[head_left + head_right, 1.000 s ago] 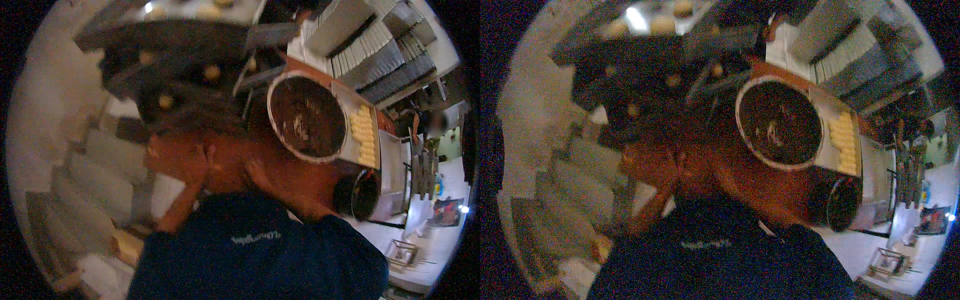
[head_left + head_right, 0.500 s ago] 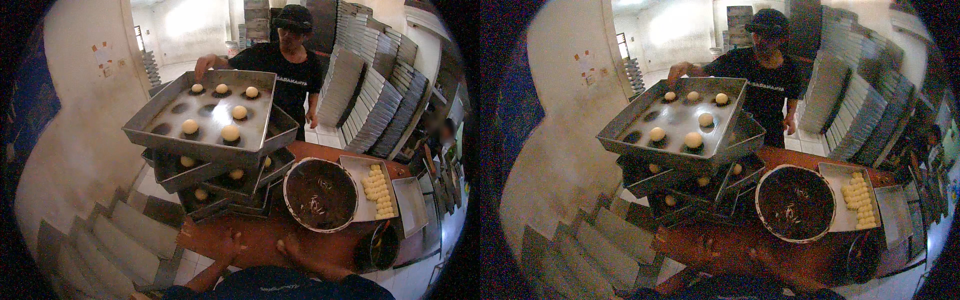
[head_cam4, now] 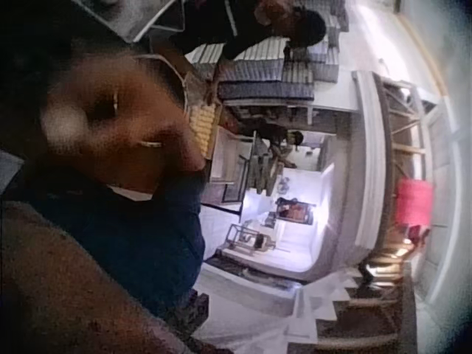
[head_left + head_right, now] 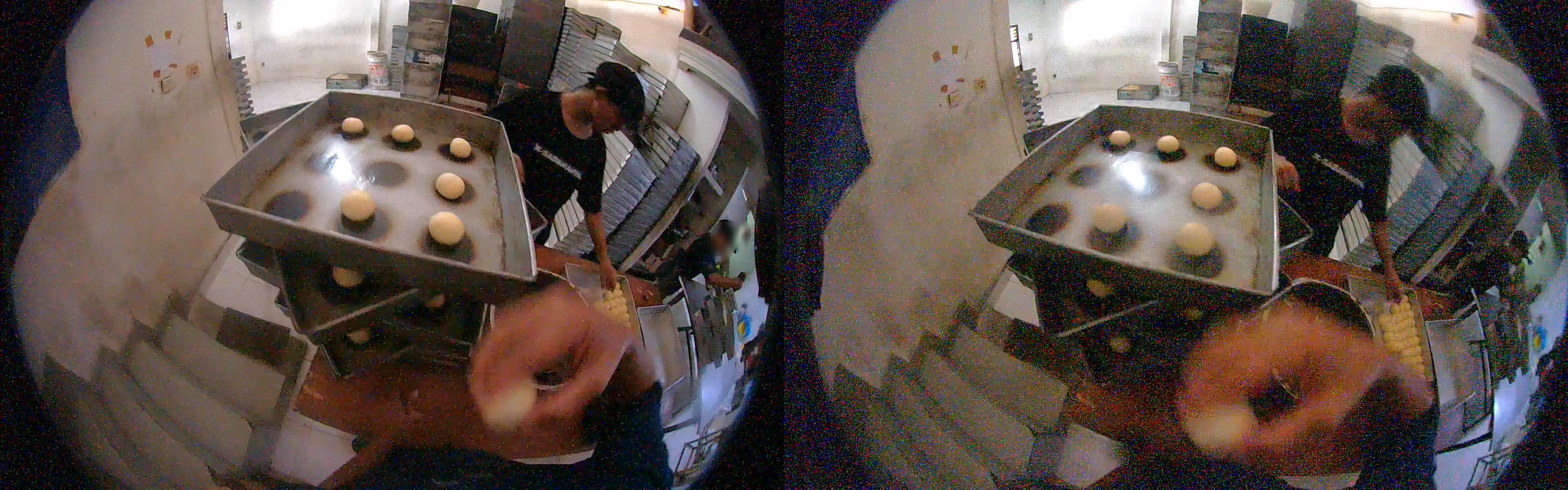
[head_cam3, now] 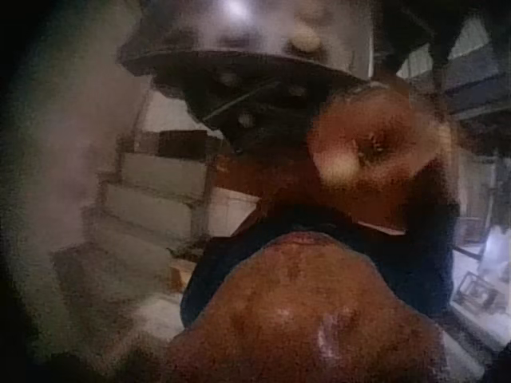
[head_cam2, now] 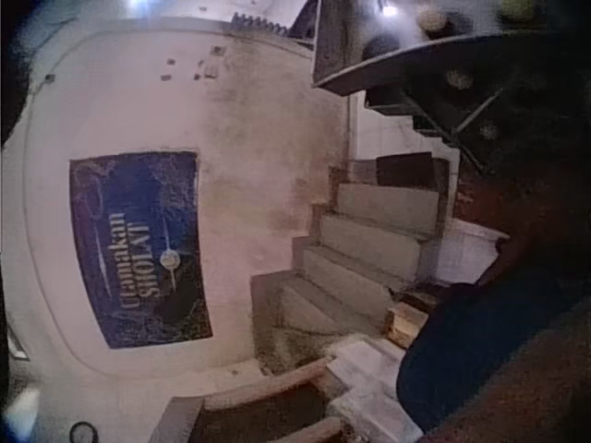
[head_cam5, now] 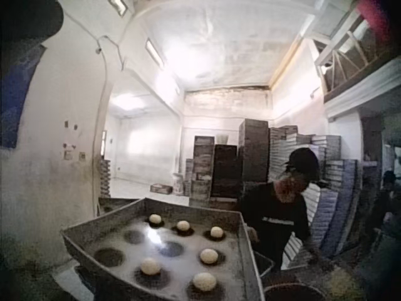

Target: The person prepares dough balls by flattening them, adding a chocolate filling, and pinching the dough closed before placing them onto baking trays. The person also uses a brush to apply a liquid coating to the circular indentations in the baking trays.

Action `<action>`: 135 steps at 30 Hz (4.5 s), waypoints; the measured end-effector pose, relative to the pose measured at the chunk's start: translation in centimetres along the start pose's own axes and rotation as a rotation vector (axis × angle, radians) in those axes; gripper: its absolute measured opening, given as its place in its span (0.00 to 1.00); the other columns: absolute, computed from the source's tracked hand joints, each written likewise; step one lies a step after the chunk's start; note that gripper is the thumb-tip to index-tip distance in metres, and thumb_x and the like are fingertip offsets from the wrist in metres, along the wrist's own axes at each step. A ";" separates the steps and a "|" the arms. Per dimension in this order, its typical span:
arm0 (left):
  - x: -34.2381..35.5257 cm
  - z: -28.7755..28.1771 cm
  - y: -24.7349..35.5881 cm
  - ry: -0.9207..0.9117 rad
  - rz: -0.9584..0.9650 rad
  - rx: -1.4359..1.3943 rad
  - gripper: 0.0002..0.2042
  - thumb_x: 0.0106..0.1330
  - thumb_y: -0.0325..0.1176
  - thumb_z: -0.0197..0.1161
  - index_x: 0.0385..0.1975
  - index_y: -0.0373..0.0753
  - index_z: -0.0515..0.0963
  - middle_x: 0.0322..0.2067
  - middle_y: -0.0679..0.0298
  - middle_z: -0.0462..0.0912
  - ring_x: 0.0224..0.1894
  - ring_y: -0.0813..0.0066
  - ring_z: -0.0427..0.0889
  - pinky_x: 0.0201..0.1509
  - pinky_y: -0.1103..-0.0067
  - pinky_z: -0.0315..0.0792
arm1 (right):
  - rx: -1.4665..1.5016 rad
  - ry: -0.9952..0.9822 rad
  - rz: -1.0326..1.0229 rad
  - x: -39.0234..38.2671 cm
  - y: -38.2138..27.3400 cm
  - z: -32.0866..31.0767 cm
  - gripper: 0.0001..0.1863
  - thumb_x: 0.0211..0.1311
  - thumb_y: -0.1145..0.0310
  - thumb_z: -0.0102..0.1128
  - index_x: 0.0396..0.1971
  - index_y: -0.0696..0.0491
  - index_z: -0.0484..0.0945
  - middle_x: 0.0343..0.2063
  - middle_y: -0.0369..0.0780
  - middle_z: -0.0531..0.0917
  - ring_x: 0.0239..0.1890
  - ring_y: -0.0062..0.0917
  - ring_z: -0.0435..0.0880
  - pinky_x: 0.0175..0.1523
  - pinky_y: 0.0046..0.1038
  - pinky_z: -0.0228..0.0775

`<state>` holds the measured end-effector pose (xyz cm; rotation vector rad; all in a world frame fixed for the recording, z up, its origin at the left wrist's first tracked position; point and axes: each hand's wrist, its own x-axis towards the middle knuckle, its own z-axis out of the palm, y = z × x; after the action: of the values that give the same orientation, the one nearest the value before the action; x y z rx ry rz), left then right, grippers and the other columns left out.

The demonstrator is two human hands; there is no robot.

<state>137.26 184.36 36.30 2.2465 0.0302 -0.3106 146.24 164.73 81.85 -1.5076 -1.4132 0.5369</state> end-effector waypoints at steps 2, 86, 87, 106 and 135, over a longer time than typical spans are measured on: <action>-0.2 -0.5 0.4 0.026 -0.015 -0.023 0.43 0.61 0.61 0.64 0.67 0.33 0.62 0.53 0.44 0.80 0.46 0.46 0.83 0.54 0.59 0.75 | -0.493 0.414 -0.085 8.5 -0.6 -4.4 0.18 0.56 0.58 0.68 0.41 0.57 0.84 0.34 0.42 0.85 0.39 0.26 0.83 0.46 0.32 0.75; -4.4 7.2 3.2 0.178 0.097 -0.485 0.18 0.74 0.39 0.55 0.55 0.33 0.76 0.42 0.55 0.86 0.43 0.66 0.84 0.54 0.71 0.74 | -0.377 0.478 1.288 -35.1 22.5 22.7 0.21 0.61 0.58 0.65 0.53 0.48 0.81 0.46 0.49 0.85 0.48 0.47 0.83 0.51 0.45 0.76; -4.8 7.0 5.5 0.195 0.017 -0.522 0.18 0.74 0.39 0.55 0.56 0.34 0.76 0.43 0.55 0.86 0.44 0.66 0.84 0.55 0.71 0.74 | -0.439 0.565 1.258 -35.5 24.1 23.9 0.20 0.62 0.58 0.64 0.52 0.50 0.81 0.45 0.48 0.85 0.45 0.46 0.84 0.49 0.44 0.76; -3.0 4.1 18.8 -0.048 0.172 -0.605 0.26 0.70 0.45 0.62 0.63 0.37 0.71 0.57 0.52 0.78 0.55 0.65 0.80 0.55 0.73 0.76 | -0.734 0.908 0.646 -31.4 10.8 14.1 0.13 0.58 0.59 0.69 0.30 0.56 0.85 0.35 0.43 0.86 0.42 0.33 0.85 0.47 0.35 0.76; -1.3 3.4 3.4 0.545 0.215 0.350 0.29 0.64 0.46 0.65 0.60 0.34 0.73 0.56 0.40 0.76 0.55 0.37 0.76 0.61 0.54 0.70 | -1.053 -0.159 1.096 -39.4 27.4 -0.8 0.13 0.58 0.58 0.61 0.35 0.50 0.87 0.24 0.48 0.84 0.26 0.44 0.84 0.30 0.42 0.76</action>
<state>135.66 179.72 37.07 2.5886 0.0227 0.4500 151.67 131.57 47.60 -3.1809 -0.8426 0.5578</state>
